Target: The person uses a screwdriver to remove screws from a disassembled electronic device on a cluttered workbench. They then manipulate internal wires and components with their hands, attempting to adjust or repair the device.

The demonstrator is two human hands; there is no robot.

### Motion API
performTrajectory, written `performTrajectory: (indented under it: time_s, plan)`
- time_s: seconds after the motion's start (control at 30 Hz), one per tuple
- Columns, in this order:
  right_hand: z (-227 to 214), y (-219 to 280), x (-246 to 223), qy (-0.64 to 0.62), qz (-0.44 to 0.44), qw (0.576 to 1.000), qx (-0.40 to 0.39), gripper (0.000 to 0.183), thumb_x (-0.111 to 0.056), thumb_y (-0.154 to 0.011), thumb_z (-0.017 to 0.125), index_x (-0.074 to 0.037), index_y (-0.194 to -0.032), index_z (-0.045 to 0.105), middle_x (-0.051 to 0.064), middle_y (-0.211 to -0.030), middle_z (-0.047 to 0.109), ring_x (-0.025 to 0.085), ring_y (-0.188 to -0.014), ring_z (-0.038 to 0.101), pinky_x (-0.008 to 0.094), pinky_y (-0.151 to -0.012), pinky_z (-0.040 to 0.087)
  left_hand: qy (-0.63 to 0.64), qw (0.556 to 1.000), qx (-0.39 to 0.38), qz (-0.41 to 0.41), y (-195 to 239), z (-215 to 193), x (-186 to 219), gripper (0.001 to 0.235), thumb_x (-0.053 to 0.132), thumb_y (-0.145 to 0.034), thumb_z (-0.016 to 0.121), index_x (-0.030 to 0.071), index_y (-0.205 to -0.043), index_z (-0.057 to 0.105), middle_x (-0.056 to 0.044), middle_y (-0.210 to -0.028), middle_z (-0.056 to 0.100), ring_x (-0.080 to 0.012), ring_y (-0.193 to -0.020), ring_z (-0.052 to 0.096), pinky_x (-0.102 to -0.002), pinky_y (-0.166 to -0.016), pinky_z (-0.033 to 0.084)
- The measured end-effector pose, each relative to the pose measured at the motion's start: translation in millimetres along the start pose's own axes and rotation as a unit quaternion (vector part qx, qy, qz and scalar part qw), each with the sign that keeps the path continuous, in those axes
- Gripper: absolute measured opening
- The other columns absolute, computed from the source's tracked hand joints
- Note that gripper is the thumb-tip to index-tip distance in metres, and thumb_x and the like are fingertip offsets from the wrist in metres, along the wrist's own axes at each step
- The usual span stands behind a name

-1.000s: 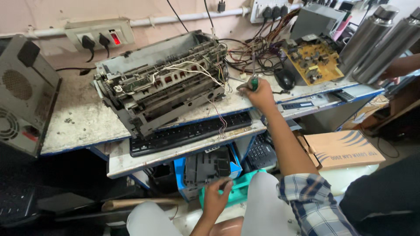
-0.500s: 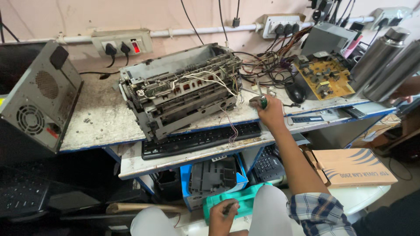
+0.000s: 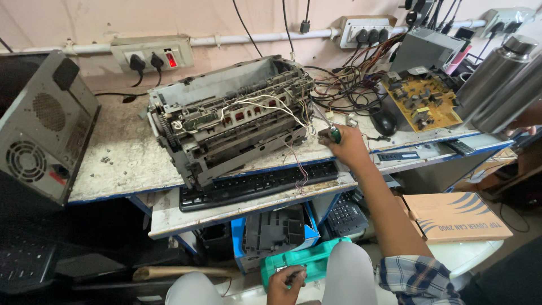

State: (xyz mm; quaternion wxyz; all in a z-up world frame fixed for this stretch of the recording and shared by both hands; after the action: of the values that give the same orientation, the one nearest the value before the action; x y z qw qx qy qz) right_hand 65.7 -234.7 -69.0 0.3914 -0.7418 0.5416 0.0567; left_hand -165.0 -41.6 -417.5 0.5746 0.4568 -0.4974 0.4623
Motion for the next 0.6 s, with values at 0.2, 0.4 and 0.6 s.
performTrajectory:
  time_s: [0.2, 0.4, 0.6]
  plan:
    - [3.6, -3.1, 15.2, -0.022, 0.038, 0.999, 0.009, 0.011, -0.014, -0.081, 0.084, -0.007, -0.089, 0.079, 0.011, -0.079, 0.076, 0.023, -0.067, 0.073, 0.036, -0.065, 0.055, -0.092, 0.988, -0.002, 0.122, 5.2, 17.6, 85.4, 0.018, 0.012, -0.088, 0.077, 0.000, -0.101, 0.079, -0.012, -0.093, 0.081, -0.0216, -0.082, 0.079, -0.032, -0.074, 0.060]
    - [-4.1, 3.4, 24.7, -0.048, 0.038, 0.996, 0.072, 0.010, -0.010, -0.081, 0.083, -0.008, -0.090, 0.082, 0.011, -0.080, 0.077, 0.021, -0.067, 0.073, 0.034, -0.064, 0.054, -0.231, 0.872, 0.065, 0.426, -33.5, 51.9, 273.3, 0.012, 0.006, -0.087, 0.076, 0.003, -0.099, 0.074, -0.016, -0.091, 0.072, -0.0340, -0.080, 0.068, -0.044, -0.071, 0.056]
    - [-6.6, -1.2, 54.2, -0.154, 0.080, 0.982, 0.068, 0.017, 0.001, -0.081, 0.080, 0.001, -0.071, 0.066, 0.009, -0.085, 0.079, 0.015, -0.071, 0.073, 0.033, -0.065, 0.058, -0.443, 0.766, 0.148, 0.441, -120.2, 79.0, 369.9, 0.020, 0.004, -0.089, 0.059, 0.005, -0.105, 0.071, -0.014, -0.105, 0.070, -0.0345, -0.088, 0.071, -0.046, -0.074, 0.058]
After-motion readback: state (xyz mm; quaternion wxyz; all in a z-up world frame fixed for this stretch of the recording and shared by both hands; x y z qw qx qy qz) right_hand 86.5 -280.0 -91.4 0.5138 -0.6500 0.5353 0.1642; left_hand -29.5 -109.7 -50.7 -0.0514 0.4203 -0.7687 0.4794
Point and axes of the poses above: each hand's wrist, its own y-axis away from the middle knuckle, its own z-axis out of the palm, x = y × z, the point moved 10 cm from there along -y, towards the middle knuckle
